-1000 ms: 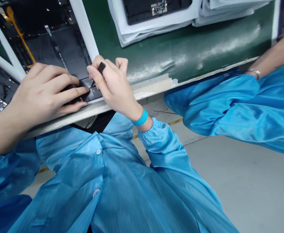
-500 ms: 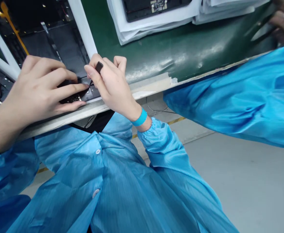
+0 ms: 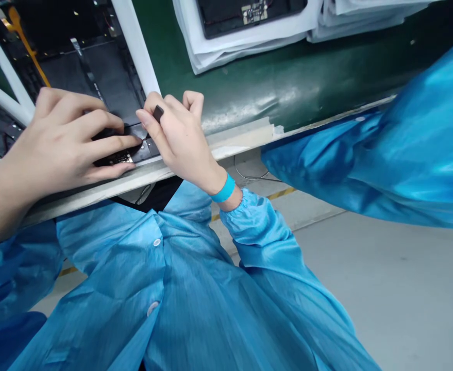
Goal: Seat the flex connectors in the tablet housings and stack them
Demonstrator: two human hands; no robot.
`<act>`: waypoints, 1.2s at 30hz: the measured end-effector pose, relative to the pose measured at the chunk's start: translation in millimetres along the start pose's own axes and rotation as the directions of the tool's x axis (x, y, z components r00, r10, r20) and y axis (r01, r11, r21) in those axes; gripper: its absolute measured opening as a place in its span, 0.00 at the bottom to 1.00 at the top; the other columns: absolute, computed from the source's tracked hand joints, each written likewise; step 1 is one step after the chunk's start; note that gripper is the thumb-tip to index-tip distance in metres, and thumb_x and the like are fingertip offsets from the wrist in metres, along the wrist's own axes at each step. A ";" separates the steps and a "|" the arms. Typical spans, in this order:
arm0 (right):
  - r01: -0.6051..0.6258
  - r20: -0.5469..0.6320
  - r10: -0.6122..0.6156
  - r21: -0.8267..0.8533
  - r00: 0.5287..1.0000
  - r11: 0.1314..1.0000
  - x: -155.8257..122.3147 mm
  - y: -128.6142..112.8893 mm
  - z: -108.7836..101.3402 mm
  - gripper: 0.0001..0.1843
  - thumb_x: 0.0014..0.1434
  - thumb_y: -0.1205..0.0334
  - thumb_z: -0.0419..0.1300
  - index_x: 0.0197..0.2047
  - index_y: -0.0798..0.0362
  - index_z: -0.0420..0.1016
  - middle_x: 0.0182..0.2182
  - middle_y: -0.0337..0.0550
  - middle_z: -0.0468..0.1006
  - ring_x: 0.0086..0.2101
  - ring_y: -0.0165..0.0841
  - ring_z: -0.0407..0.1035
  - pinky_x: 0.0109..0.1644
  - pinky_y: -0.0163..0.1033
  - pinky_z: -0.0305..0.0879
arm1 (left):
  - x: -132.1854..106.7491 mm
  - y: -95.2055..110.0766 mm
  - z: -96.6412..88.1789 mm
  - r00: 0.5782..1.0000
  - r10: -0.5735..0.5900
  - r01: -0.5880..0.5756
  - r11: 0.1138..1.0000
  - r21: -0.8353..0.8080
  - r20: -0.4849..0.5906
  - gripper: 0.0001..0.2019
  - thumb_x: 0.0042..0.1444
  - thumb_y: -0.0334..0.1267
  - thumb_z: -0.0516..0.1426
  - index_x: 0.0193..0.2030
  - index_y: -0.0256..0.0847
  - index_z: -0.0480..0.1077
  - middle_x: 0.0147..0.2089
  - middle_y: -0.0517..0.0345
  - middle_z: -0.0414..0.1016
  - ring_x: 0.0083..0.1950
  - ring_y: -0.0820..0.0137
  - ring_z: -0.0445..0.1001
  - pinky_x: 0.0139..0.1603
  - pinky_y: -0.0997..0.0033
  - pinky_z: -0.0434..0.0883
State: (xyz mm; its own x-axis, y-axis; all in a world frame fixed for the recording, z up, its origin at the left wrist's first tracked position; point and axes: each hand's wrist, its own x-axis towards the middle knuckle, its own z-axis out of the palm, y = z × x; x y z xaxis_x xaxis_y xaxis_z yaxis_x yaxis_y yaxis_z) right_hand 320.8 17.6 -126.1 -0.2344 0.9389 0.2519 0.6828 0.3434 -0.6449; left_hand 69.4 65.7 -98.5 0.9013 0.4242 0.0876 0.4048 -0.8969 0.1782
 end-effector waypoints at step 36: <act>0.093 0.070 -0.088 -0.073 0.994 0.993 4.9 5.1 1.5 0.31 0.85 0.41 0.32 0.44 0.44 0.70 0.41 0.46 0.82 0.46 0.43 0.76 0.68 0.58 0.64 | 4.4 -7.7 -3.9 0.997 -0.057 0.063 0.989 -0.134 0.048 0.26 0.81 0.64 0.55 0.64 0.48 0.82 0.63 0.47 0.78 0.75 0.38 0.70 0.76 0.19 0.61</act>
State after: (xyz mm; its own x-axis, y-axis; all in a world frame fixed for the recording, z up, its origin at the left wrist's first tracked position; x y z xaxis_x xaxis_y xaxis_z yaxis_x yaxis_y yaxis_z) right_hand 322.1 23.9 -129.3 -0.3408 0.9045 0.2565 0.7069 0.4264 -0.5643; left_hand 69.7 75.0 -95.7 0.8832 0.4679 0.0306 0.4361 -0.8437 0.3131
